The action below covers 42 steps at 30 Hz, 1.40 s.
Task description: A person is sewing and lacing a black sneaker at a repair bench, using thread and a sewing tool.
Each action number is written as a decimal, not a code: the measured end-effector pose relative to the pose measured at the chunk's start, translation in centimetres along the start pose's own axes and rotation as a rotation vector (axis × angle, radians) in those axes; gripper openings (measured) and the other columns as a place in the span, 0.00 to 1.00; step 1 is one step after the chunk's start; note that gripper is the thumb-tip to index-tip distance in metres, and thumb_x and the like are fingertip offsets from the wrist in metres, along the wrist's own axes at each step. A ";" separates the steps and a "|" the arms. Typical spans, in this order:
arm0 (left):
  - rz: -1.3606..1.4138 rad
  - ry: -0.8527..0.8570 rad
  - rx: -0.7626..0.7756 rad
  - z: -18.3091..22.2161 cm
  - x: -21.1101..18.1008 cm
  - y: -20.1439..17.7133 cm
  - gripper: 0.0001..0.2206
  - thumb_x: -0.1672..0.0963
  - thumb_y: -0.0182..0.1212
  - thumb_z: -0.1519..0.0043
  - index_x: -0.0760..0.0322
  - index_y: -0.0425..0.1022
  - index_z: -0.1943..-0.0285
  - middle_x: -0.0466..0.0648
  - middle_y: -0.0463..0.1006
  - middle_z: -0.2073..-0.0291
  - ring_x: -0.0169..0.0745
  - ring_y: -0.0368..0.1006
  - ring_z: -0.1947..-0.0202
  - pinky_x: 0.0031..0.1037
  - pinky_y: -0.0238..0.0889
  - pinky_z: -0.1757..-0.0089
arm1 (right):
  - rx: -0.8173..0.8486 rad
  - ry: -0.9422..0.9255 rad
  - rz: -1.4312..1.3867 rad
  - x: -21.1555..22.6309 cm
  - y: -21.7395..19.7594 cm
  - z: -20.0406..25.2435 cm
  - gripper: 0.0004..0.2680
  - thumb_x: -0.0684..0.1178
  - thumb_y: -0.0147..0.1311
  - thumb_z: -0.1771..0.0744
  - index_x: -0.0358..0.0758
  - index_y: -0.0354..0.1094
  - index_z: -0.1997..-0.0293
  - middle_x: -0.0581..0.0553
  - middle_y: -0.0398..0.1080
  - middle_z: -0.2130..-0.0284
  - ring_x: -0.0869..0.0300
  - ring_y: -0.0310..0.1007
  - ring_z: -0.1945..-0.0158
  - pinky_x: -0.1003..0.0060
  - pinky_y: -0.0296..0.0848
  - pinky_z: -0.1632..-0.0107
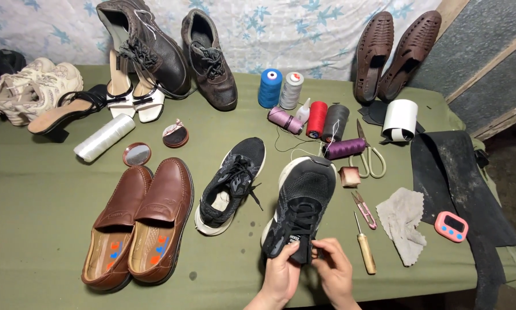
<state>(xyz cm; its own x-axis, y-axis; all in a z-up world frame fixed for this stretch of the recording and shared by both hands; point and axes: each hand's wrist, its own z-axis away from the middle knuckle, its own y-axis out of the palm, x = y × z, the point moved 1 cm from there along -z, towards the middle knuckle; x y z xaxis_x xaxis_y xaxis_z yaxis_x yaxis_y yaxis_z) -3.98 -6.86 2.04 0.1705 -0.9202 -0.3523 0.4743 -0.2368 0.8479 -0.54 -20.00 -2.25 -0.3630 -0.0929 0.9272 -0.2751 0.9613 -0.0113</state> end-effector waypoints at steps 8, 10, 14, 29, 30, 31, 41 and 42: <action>0.133 0.025 -0.030 0.4 -2.5 1.8 0.23 0.62 0.50 0.36 0.74 0.66 0.30 0.66 0.72 0.35 0.62 0.68 0.37 0.50 0.60 0.38 | -0.047 0.316 -0.164 0.6 0.2 -1.6 0.13 0.38 0.53 0.32 0.31 0.68 0.40 0.47 0.67 0.70 0.63 0.67 0.66 0.69 0.68 0.56; 0.141 0.055 0.027 0.5 -2.7 2.2 0.22 0.61 0.49 0.36 0.75 0.66 0.31 0.65 0.72 0.36 0.61 0.68 0.37 0.51 0.60 0.37 | -0.021 0.309 -0.138 0.4 -0.3 -1.4 0.12 0.38 0.52 0.32 0.32 0.70 0.42 0.48 0.66 0.72 0.65 0.63 0.67 0.71 0.66 0.59; 0.137 0.137 0.157 1.2 -3.8 4.0 0.19 0.58 0.52 0.35 0.74 0.70 0.36 0.62 0.75 0.39 0.56 0.71 0.39 0.47 0.61 0.37 | 0.003 0.406 -0.405 -0.8 -1.3 -1.3 0.15 0.38 0.51 0.32 0.23 0.67 0.38 0.49 0.61 0.72 0.64 0.58 0.69 0.70 0.62 0.62; 0.080 -0.152 0.084 3.3 -0.8 -0.1 0.22 0.64 0.48 0.31 0.81 0.57 0.27 0.66 0.64 0.30 0.56 0.59 0.30 0.39 0.50 0.33 | -0.128 0.536 -0.735 -1.3 -0.8 -2.9 0.10 0.36 0.48 0.32 0.28 0.65 0.44 0.48 0.55 0.77 0.62 0.55 0.72 0.69 0.57 0.67; 0.025 -0.115 0.462 3.1 0.2 -2.6 0.24 0.64 0.51 0.29 0.77 0.49 0.24 0.64 0.56 0.25 0.49 0.52 0.25 0.35 0.43 0.31 | -0.138 0.555 -0.722 -1.9 -0.8 -2.8 0.10 0.36 0.47 0.32 0.28 0.65 0.45 0.47 0.55 0.77 0.62 0.55 0.72 0.69 0.56 0.67; 0.026 -0.118 0.460 3.8 -1.7 -3.5 0.24 0.64 0.51 0.29 0.77 0.49 0.24 0.64 0.56 0.25 0.49 0.52 0.25 0.35 0.43 0.31 | -0.141 0.557 -0.720 -2.0 -0.9 -2.9 0.10 0.36 0.47 0.32 0.28 0.65 0.45 0.47 0.55 0.77 0.62 0.55 0.72 0.69 0.56 0.67; -1.737 0.565 0.358 -0.5 -12.0 -1.7 0.20 0.55 0.54 0.34 0.62 0.69 0.32 0.51 0.74 0.37 0.49 0.68 0.36 0.44 0.56 0.38 | -0.169 0.612 -0.567 -2.9 -1.3 -2.5 0.07 0.36 0.51 0.32 0.28 0.70 0.50 0.43 0.67 0.71 0.64 0.66 0.70 0.72 0.68 0.61; -1.779 0.472 0.402 -1.9 -11.4 -2.2 0.20 0.56 0.53 0.33 0.60 0.69 0.31 0.50 0.74 0.37 0.47 0.67 0.35 0.47 0.52 0.36 | -0.183 0.627 -0.563 -2.9 -1.4 -2.4 0.07 0.35 0.52 0.32 0.28 0.71 0.50 0.42 0.68 0.69 0.64 0.68 0.69 0.74 0.70 0.59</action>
<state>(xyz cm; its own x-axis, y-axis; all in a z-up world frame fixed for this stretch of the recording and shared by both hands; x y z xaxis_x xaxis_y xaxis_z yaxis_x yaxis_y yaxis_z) -5.33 4.78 3.46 -0.0013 0.5812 -0.8138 0.1498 -0.8045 -0.5748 3.07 -20.46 -4.03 0.3580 -0.4597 0.8127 -0.0990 0.8468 0.5226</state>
